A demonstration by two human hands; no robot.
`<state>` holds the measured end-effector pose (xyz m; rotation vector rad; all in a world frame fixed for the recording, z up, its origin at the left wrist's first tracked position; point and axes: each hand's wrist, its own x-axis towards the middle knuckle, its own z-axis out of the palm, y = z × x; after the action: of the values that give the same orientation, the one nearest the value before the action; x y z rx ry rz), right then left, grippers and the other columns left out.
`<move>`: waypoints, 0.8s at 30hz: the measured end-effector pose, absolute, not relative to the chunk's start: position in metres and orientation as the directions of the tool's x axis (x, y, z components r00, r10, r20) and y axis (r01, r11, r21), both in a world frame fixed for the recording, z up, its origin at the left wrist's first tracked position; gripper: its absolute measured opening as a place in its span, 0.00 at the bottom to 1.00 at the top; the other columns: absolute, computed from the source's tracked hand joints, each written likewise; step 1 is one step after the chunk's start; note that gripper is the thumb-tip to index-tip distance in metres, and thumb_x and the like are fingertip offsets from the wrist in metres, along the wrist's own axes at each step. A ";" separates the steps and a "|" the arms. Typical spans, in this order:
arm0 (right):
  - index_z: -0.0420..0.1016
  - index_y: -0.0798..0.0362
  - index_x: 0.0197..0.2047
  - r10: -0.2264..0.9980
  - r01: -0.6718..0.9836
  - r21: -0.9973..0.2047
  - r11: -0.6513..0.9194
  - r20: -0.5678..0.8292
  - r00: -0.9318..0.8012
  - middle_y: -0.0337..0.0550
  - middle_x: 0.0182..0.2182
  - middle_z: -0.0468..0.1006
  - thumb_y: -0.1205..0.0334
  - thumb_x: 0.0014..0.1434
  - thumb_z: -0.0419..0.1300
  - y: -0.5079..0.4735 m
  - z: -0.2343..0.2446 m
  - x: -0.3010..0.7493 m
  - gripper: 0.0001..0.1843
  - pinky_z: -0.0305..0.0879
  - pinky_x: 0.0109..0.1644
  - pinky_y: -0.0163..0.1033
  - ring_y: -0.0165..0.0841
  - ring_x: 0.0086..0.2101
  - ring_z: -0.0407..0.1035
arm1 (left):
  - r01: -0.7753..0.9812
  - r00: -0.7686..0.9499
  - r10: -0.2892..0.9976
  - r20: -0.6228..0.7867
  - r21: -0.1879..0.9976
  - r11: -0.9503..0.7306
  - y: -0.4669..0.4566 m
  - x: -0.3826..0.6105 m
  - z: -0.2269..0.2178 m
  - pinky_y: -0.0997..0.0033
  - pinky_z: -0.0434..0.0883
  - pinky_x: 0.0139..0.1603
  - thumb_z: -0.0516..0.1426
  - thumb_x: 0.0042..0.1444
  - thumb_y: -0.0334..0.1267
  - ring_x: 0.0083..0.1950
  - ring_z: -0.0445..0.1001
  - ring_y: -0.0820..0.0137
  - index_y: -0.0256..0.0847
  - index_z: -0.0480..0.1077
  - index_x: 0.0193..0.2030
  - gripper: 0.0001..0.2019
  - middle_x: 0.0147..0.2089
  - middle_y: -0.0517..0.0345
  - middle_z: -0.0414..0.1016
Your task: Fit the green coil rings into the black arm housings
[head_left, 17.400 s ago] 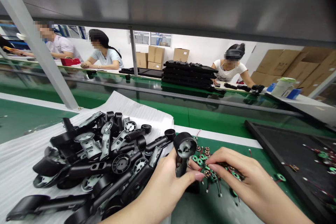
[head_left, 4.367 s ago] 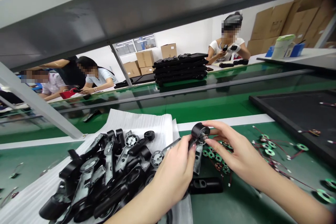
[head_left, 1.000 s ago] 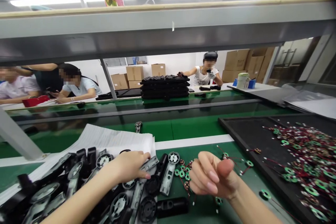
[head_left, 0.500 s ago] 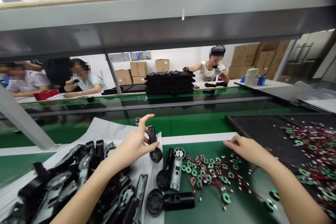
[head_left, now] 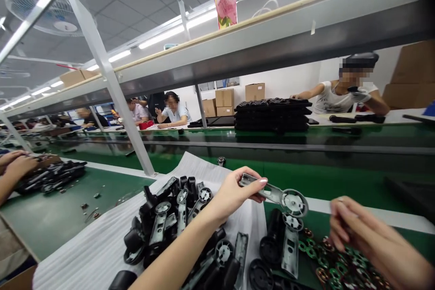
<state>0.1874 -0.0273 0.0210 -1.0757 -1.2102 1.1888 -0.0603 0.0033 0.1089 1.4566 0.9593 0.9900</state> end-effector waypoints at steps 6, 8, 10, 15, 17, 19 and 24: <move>0.64 0.50 0.34 0.990 -0.419 -0.907 0.043 0.096 -0.107 0.28 0.19 0.53 0.36 0.52 0.59 -0.044 0.026 0.129 0.24 0.53 0.22 0.32 0.22 0.18 0.46 | 0.019 0.486 0.874 0.029 0.999 -0.044 -0.010 -0.051 0.102 0.66 0.72 0.41 0.62 0.51 0.47 0.36 0.75 0.71 0.38 0.62 0.33 0.16 0.40 0.58 0.70; 0.64 0.51 0.35 0.990 -0.371 -0.925 0.075 0.115 -0.085 0.28 0.20 0.54 0.41 0.53 0.61 -0.046 0.025 0.130 0.22 0.52 0.24 0.31 0.23 0.20 0.47 | 0.135 0.605 0.793 -0.069 0.991 -0.016 -0.013 -0.051 0.101 0.69 0.69 0.40 0.61 0.53 0.47 0.36 0.74 0.71 0.39 0.62 0.36 0.15 0.39 0.58 0.71; 0.66 0.52 0.37 0.983 -0.292 -0.954 0.067 0.112 -0.142 0.29 0.21 0.55 0.41 0.56 0.59 -0.047 0.025 0.134 0.21 0.48 0.23 0.31 0.23 0.21 0.47 | 0.240 0.685 0.709 -0.171 0.971 0.003 -0.017 -0.051 0.100 0.72 0.66 0.36 0.60 0.54 0.46 0.34 0.73 0.73 0.40 0.61 0.41 0.16 0.38 0.60 0.70; 0.65 0.48 0.51 0.979 -0.015 -0.990 0.140 0.141 -0.145 0.34 0.27 0.63 0.43 0.63 0.50 -0.048 0.025 0.143 0.22 0.54 0.25 0.32 0.27 0.23 0.55 | 0.316 0.653 0.739 -0.168 0.947 -0.064 -0.018 -0.047 0.094 0.75 0.61 0.31 0.54 0.58 0.50 0.27 0.65 0.78 0.42 0.62 0.50 0.19 0.33 0.64 0.64; 0.65 0.47 0.52 0.978 0.153 -0.968 0.199 0.186 -0.094 0.36 0.28 0.65 0.46 0.66 0.44 -0.047 0.026 0.147 0.21 0.59 0.29 0.34 0.30 0.26 0.61 | 0.330 0.548 0.830 -0.100 0.938 -0.105 -0.013 -0.048 0.092 0.74 0.62 0.31 0.54 0.57 0.52 0.27 0.63 0.78 0.42 0.61 0.53 0.22 0.32 0.65 0.63; 0.69 0.47 0.48 0.957 0.357 -0.888 0.291 0.262 -0.127 0.38 0.29 0.69 0.51 0.67 0.43 -0.046 0.026 0.150 0.18 0.62 0.34 0.36 0.32 0.29 0.65 | 0.350 0.465 0.884 -0.058 0.929 -0.123 -0.007 -0.050 0.091 0.75 0.62 0.28 0.57 0.53 0.53 0.26 0.62 0.78 0.42 0.60 0.53 0.25 0.32 0.65 0.63; 0.71 0.45 0.47 0.892 0.638 -0.623 0.452 0.319 -0.321 0.42 0.37 0.73 0.66 0.66 0.43 -0.050 0.023 0.152 0.16 0.66 0.39 0.40 0.36 0.36 0.71 | 0.417 0.488 0.868 0.093 0.849 -0.325 -0.007 -0.049 0.091 0.72 0.65 0.40 0.63 0.49 0.46 0.40 0.69 0.69 0.42 0.64 0.47 0.22 0.40 0.60 0.71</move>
<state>0.1517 -0.0497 0.0225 -1.2732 -2.0692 0.5156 -0.0486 -0.0074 0.0909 1.9318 1.0637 0.7112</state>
